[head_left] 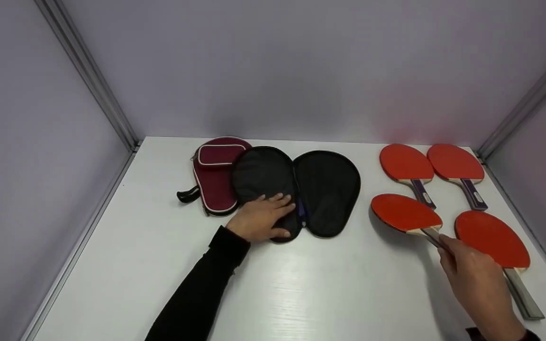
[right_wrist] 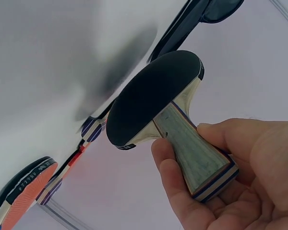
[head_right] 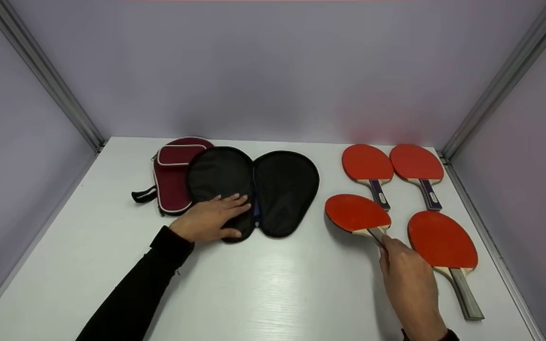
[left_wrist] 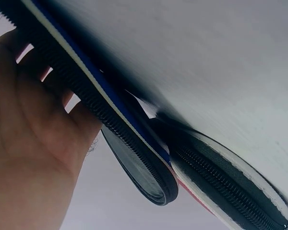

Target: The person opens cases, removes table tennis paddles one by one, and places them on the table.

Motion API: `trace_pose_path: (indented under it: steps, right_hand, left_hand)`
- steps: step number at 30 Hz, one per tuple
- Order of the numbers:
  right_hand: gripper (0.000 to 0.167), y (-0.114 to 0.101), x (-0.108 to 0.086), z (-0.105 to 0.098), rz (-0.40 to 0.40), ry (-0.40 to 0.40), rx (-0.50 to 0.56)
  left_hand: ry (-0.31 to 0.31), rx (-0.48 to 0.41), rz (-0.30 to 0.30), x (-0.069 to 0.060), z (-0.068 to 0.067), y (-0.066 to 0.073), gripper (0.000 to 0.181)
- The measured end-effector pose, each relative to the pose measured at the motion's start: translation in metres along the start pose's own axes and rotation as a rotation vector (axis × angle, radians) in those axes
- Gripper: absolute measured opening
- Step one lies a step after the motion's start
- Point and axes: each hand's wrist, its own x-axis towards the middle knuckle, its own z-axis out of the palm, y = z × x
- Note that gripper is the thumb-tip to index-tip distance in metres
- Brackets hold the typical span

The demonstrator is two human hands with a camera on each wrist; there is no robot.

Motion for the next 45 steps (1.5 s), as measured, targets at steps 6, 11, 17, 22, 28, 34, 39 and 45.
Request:
trace_pose_path:
  steps: [6, 11, 17, 22, 28, 34, 39, 45]
  right_hand:
    - [0.043, 0.003, -0.002, 0.001, 0.065, -0.067, -0.022]
    - [0.046, 0.007, -0.001, 0.006, 0.077, -0.158, -0.034]
    - [0.044, 0.014, -0.001, 0.014, 0.057, -0.247, -0.06]
    - [0.037, 0.019, 0.004, 0.019, 0.088, -0.321, -0.062]
    - [0.03, 0.026, 0.011, 0.023, 0.1, -0.352, -0.074]
    - [0.024, 0.029, 0.016, 0.025, 0.118, -0.353, -0.105]
    - [0.028, 0.03, 0.02, 0.025, 0.14, -0.393, -0.134]
    - [0.031, 0.025, 0.025, 0.018, 0.084, -0.341, -0.107]
  left_hand:
    - [0.002, 0.015, 0.0, 0.001, 0.0, 0.0, 0.08]
    - [0.006, 0.013, 0.002, 0.0, 0.001, 0.0, 0.08]
    - [0.005, 0.006, 0.006, 0.0, 0.002, -0.001, 0.08]
    - [0.004, 0.004, 0.006, 0.0, 0.002, -0.001, 0.08]
    - [0.003, 0.003, 0.004, -0.001, 0.002, 0.0, 0.08]
    - [0.01, 0.013, 0.008, 0.0, 0.002, 0.001, 0.08]
    - [0.013, 0.02, 0.009, 0.0, 0.001, 0.001, 0.079]
    - [0.001, 0.025, 0.001, 0.0, 0.0, 0.001, 0.079]
